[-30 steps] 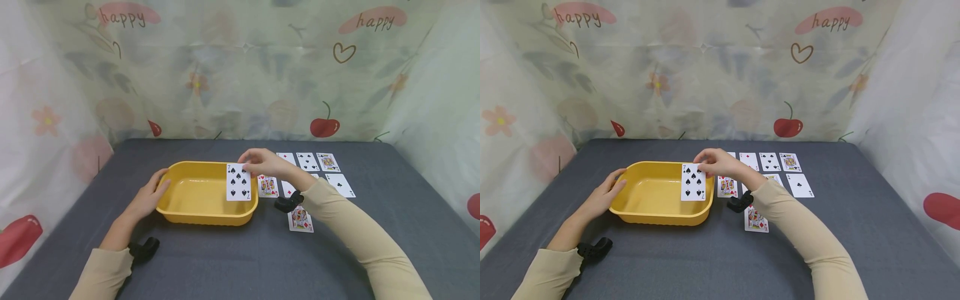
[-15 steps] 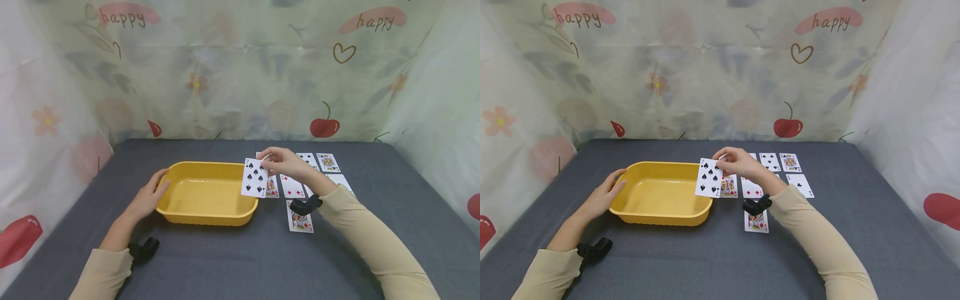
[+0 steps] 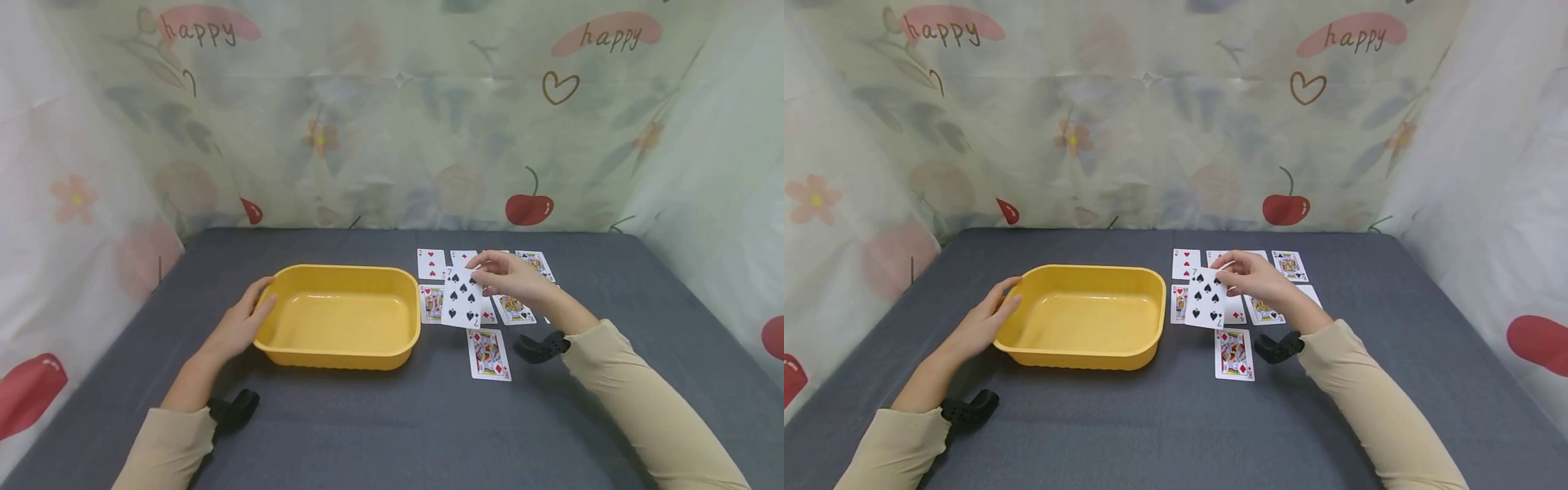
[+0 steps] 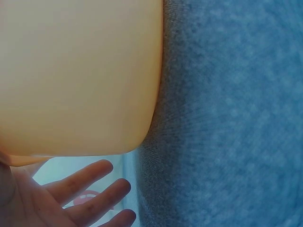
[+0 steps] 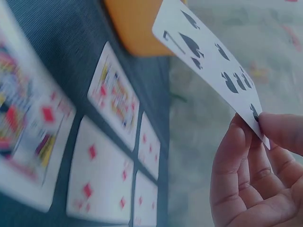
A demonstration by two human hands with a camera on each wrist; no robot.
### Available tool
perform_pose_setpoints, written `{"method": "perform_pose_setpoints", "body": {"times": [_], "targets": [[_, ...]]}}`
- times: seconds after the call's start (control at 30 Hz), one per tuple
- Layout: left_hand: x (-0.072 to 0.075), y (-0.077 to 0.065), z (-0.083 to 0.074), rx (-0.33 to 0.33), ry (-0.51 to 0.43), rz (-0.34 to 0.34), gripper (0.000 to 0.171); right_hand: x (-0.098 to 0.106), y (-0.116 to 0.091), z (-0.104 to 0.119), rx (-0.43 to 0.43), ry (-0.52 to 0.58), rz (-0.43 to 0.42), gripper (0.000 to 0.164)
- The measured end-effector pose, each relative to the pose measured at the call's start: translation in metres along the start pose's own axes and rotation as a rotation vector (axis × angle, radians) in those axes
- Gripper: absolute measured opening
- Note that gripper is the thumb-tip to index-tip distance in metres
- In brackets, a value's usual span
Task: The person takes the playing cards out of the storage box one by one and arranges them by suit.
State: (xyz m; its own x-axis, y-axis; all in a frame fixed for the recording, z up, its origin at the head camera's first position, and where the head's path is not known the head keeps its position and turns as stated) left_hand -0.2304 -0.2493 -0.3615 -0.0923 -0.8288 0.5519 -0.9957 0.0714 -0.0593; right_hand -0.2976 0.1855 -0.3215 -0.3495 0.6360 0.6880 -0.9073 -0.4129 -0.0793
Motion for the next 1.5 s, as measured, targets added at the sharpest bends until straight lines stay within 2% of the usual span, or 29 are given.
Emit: {"method": "perform_pose_setpoints", "body": {"times": [0.27, 0.4, 0.53, 0.73, 1.1, 1.5], "targets": [[0.000, 0.000, 0.000, -0.008, 0.009, -0.002, 0.063, 0.016, -0.022, -0.032, -0.035, -0.062, -0.004, 0.035], [0.000, 0.000, -0.001, -0.002, 0.012, 0.000, 0.064, 0.025, -0.033, -0.051, -0.088, -0.089, 0.004, 0.037], [0.000, 0.000, -0.001, -0.002, 0.009, 0.000, 0.064, 0.031, -0.042, -0.067, -0.143, -0.097, 0.030, 0.040], [0.000, -0.002, -0.002, 0.003, 0.009, -0.001, 0.065, 0.036, -0.050, -0.088, -0.155, -0.081, 0.080, 0.041], [-0.001, -0.001, -0.002, 0.000, 0.015, 0.004, 0.065, 0.026, -0.055, -0.098, -0.110, -0.012, 0.199, 0.037], [0.000, -0.002, -0.003, -0.012, 0.012, -0.001, 0.065, 0.019, -0.058, -0.101, -0.134, -0.130, 0.141, 0.032]]}}
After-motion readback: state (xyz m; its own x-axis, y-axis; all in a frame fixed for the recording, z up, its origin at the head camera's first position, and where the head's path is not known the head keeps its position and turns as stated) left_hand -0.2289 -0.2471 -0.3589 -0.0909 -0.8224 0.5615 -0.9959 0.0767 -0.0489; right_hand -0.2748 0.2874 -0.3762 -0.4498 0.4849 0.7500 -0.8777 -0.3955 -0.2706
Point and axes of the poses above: each hand's wrist, its own y-axis towards the middle knuckle, its own x-axis out of the back of the hand, z = x × y, the point moved 3 cm from there along y, towards the middle knuckle, and after that the axes turned 13 degrees about -y, right-handed, at the moved point
